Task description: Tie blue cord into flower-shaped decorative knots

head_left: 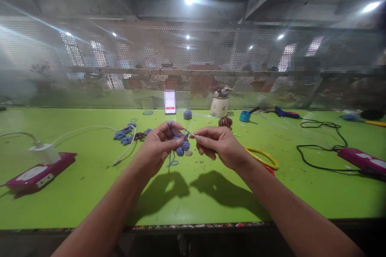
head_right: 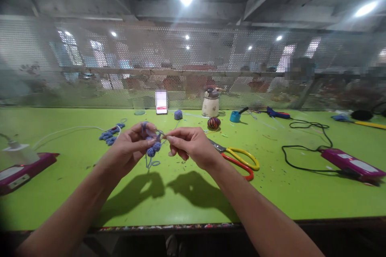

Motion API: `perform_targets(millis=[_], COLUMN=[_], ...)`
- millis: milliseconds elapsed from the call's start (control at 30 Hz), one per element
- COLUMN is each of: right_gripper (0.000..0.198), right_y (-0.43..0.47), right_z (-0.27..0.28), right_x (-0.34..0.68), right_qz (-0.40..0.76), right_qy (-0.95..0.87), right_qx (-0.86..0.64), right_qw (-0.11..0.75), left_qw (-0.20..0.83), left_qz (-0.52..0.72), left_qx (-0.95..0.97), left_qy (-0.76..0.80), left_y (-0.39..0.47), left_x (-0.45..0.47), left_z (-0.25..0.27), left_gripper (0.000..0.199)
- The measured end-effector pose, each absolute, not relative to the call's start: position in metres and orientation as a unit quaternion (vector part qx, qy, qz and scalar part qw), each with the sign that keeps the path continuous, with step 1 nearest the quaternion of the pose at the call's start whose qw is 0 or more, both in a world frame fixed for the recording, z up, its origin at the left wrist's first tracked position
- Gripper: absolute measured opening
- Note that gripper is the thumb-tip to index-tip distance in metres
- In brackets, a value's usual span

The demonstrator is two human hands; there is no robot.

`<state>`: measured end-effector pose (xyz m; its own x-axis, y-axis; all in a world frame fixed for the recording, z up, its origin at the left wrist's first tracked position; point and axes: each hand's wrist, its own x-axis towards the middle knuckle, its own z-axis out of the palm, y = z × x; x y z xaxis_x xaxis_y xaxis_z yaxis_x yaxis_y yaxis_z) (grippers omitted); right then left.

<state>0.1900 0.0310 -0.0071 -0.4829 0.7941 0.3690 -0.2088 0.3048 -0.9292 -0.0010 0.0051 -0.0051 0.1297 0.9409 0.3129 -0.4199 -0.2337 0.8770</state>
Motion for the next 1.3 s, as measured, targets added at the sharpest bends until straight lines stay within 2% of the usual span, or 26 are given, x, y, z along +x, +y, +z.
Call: perform_targets(millis=[100, 300, 533, 800, 933, 1000, 1067, 1133, 1200, 1300], right_gripper=[0.022, 0.028, 0.031, 0.027, 0.023, 0.022, 0.02, 0.02, 0.023, 0.036], right_y=[0.031, 0.032, 0.034, 0.034, 0.034, 0.035, 0.038, 0.039, 0.038, 0.034], right_z=[-0.01, -0.008, -0.005, -0.004, -0.001, -0.001, -0.003, -0.007, -0.013, -0.018], right_x=[0.188, 0.189, 0.192, 0.193, 0.195, 0.195, 0.193, 0.188, 0.182, 0.174], right_qz=[0.583, 0.593, 0.577, 0.557, 0.525, 0.514, 0.518, 0.542, 0.571, 0.586], right_qy=[-0.636, -0.632, -0.629, -0.634, -0.678, -0.694, -0.678, -0.629, -0.577, -0.543], right_qx=[-0.223, -0.229, -0.263, -0.27, -0.275, -0.294, -0.333, -0.366, -0.372, -0.352], right_qw=[0.454, 0.443, 0.451, 0.463, 0.436, 0.41, 0.402, 0.42, 0.45, 0.487], left_qw=[0.542, 0.503, 0.486, 0.509, 0.492, 0.433, 0.311, 0.165, 0.066, 0.059], left_qz=[0.599, 0.59, 0.576, 0.593, 0.573, 0.549, 0.522, 0.493, 0.472, 0.515], left_qx=[0.525, 0.561, 0.594, 0.547, 0.568, 0.62, 0.69, 0.742, 0.766, 0.744], left_qy=[0.27, 0.29, 0.282, 0.299, 0.327, 0.356, 0.394, 0.423, 0.432, 0.421], left_y=[0.006, 0.002, -0.001, 0.001, 0.002, 0.002, 0.001, 0.001, 0.0, 0.0], left_x=[-0.001, 0.002, 0.007, 0.005, 0.005, 0.007, 0.011, 0.015, 0.018, 0.019], left_z=[-0.006, -0.003, -0.002, -0.003, -0.005, -0.008, -0.013, -0.019, -0.025, -0.027], left_gripper=[0.055, 0.088, 0.105, 0.101, 0.095, 0.089, 0.079, 0.068, 0.059, 0.048])
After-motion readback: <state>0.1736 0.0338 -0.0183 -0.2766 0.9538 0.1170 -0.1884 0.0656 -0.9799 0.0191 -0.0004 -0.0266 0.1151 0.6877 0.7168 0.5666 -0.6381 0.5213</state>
